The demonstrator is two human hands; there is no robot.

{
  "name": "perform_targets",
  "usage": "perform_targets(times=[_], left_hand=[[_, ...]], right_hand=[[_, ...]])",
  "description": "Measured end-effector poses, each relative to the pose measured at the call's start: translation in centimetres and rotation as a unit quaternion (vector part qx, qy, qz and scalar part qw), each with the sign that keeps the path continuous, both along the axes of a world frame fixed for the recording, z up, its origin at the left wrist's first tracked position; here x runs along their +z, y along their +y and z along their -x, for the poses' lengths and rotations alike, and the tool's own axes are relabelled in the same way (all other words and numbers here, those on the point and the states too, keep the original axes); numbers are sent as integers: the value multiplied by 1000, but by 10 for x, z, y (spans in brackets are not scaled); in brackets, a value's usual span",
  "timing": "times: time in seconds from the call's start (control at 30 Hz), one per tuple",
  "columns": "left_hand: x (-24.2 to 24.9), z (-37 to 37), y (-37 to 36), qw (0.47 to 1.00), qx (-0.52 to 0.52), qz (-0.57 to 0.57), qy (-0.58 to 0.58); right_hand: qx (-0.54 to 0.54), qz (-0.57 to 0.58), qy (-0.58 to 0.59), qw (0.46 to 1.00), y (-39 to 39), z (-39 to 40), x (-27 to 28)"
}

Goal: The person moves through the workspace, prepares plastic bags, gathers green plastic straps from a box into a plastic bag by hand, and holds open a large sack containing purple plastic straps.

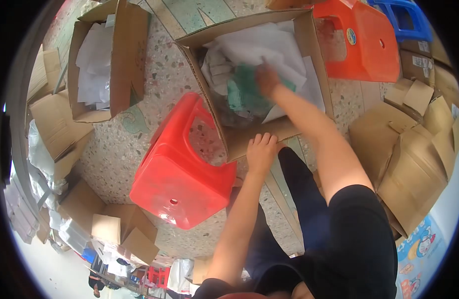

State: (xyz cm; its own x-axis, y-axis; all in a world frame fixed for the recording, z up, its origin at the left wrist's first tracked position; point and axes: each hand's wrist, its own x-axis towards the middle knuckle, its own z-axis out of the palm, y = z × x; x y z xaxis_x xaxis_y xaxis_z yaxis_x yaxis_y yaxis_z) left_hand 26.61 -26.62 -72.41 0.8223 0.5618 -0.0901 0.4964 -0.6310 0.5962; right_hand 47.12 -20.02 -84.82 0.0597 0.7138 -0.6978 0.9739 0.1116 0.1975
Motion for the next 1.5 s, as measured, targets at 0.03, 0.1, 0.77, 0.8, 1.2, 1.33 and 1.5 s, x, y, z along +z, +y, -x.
perform_targets(times=[0.03,0.1,0.77,0.8,1.2,1.33,1.5], left_hand=[[0,-1,1,1000,5,0,-3],[1,-1,0,1000,6,3,-2],[-15,5,-19,998,44,-31,-43],[-13,2,-17,999,34,-7,-17],[46,-21,35,914,272,255,-160],[69,-18,33,916,260,261,-161],[82,61,-6,846,480,197,-120]], right_hand=[[34,-6,-1,999,-8,-20,9],[59,-5,4,998,-26,-39,11],[-99,43,270,957,-9,148,-62],[-136,23,277,951,-13,142,-74],[-700,-169,607,335,-58,-7,150],[-510,-37,598,617,-62,25,239],[-502,-110,754,410,-37,42,219]])
